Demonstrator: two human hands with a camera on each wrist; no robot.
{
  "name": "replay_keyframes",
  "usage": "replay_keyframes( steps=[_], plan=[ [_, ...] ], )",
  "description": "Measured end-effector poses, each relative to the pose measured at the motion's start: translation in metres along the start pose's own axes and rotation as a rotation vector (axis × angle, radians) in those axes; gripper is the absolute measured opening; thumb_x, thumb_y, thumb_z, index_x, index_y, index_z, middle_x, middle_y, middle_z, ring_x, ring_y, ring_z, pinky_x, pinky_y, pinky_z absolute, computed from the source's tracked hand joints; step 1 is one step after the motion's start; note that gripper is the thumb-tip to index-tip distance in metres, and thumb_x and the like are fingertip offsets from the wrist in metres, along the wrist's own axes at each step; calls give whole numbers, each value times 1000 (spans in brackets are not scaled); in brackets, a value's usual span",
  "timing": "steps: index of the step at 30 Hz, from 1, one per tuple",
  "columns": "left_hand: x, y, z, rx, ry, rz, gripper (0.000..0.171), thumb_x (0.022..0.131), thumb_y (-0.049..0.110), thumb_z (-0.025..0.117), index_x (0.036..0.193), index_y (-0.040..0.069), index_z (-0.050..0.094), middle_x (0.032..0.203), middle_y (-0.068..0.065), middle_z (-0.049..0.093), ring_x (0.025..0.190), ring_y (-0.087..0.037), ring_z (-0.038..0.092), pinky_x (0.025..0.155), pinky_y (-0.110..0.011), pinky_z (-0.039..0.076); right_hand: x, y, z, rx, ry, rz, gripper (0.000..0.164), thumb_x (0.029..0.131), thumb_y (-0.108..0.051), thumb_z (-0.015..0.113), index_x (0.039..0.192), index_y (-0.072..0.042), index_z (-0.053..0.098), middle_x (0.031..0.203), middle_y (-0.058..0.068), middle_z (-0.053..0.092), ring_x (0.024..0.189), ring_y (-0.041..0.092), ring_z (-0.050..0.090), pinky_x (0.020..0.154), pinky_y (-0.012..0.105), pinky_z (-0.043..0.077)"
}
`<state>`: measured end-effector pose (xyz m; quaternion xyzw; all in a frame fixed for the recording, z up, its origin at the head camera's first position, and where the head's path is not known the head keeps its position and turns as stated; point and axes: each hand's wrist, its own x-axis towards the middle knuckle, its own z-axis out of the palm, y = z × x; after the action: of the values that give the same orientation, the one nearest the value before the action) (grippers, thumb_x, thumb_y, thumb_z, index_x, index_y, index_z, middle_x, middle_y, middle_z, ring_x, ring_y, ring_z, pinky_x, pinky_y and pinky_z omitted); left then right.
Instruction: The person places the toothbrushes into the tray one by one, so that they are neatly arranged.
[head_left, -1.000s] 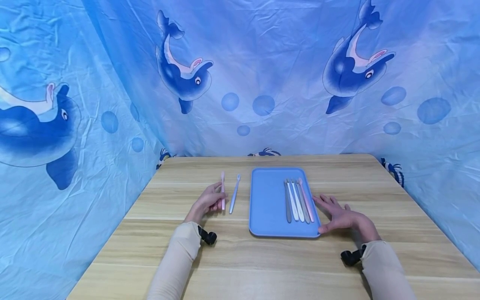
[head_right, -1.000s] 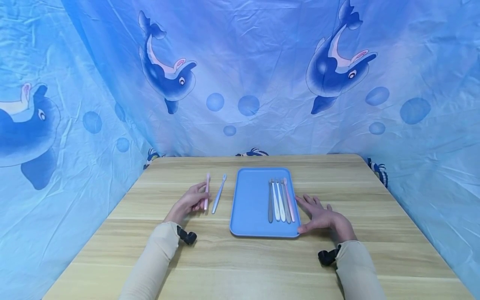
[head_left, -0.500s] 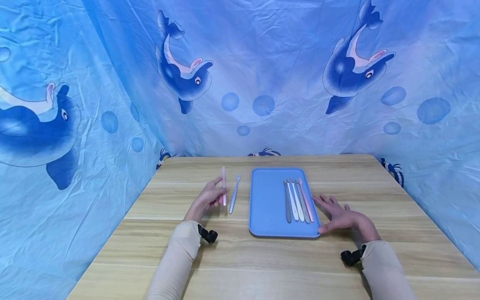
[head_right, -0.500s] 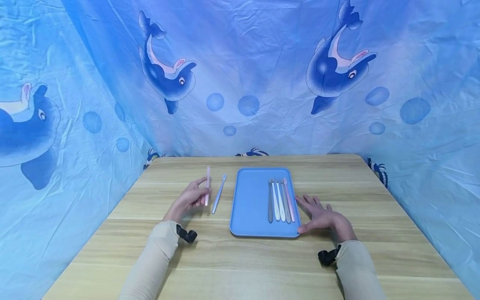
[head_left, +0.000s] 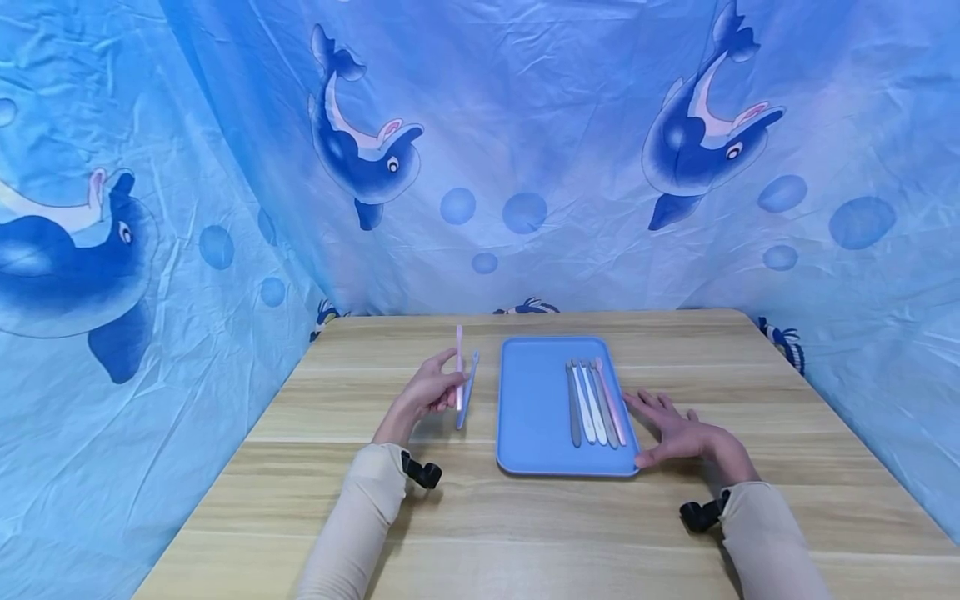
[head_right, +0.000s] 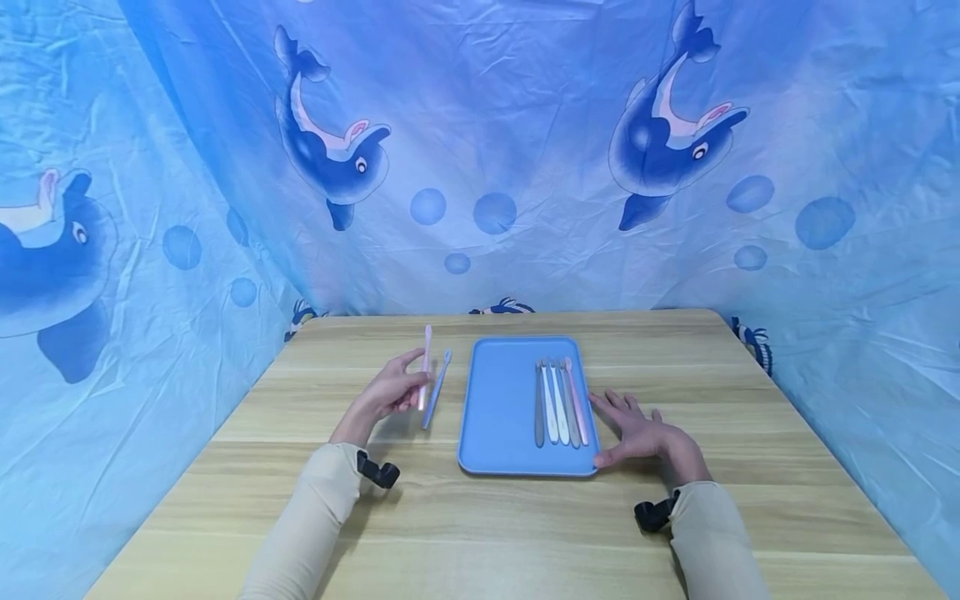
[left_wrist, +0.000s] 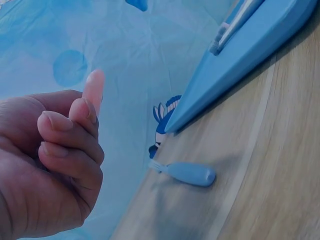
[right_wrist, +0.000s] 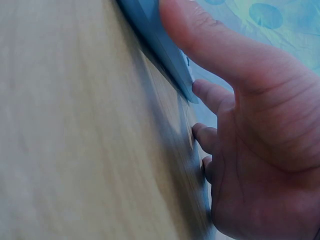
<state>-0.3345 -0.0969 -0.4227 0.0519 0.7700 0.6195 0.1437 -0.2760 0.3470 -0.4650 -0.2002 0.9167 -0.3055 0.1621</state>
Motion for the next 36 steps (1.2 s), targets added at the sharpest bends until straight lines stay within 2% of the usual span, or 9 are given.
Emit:
replay_keyframes(
  steps=[8,20,36],
  plan=[
    [1,2,6,-1,-13,10,74,98,10,57,161,18,19,47,4,53,34,-5,42,33,-19,32,1,0,0,-9,4,6,117,74,-50,83,162,-13,14,165,32,-2,146,62,-12,103,86,-10],
    [9,8,36,-16,-86,29,75,99,11,59,161,16,18,48,3,52,34,-6,42,33,-19,32,1,2,1,0,1,18,119,73,-51,83,162,-14,14,165,30,-4,146,62,-14,104,86,-11],
    [14,11,59,45,-104,30,76,97,16,61,161,16,19,48,3,52,35,-6,41,34,-20,32,2,2,1,-5,-1,20,118,73,-52,83,162,-15,14,165,30,-3,147,61,-13,104,86,-11]
  ],
)
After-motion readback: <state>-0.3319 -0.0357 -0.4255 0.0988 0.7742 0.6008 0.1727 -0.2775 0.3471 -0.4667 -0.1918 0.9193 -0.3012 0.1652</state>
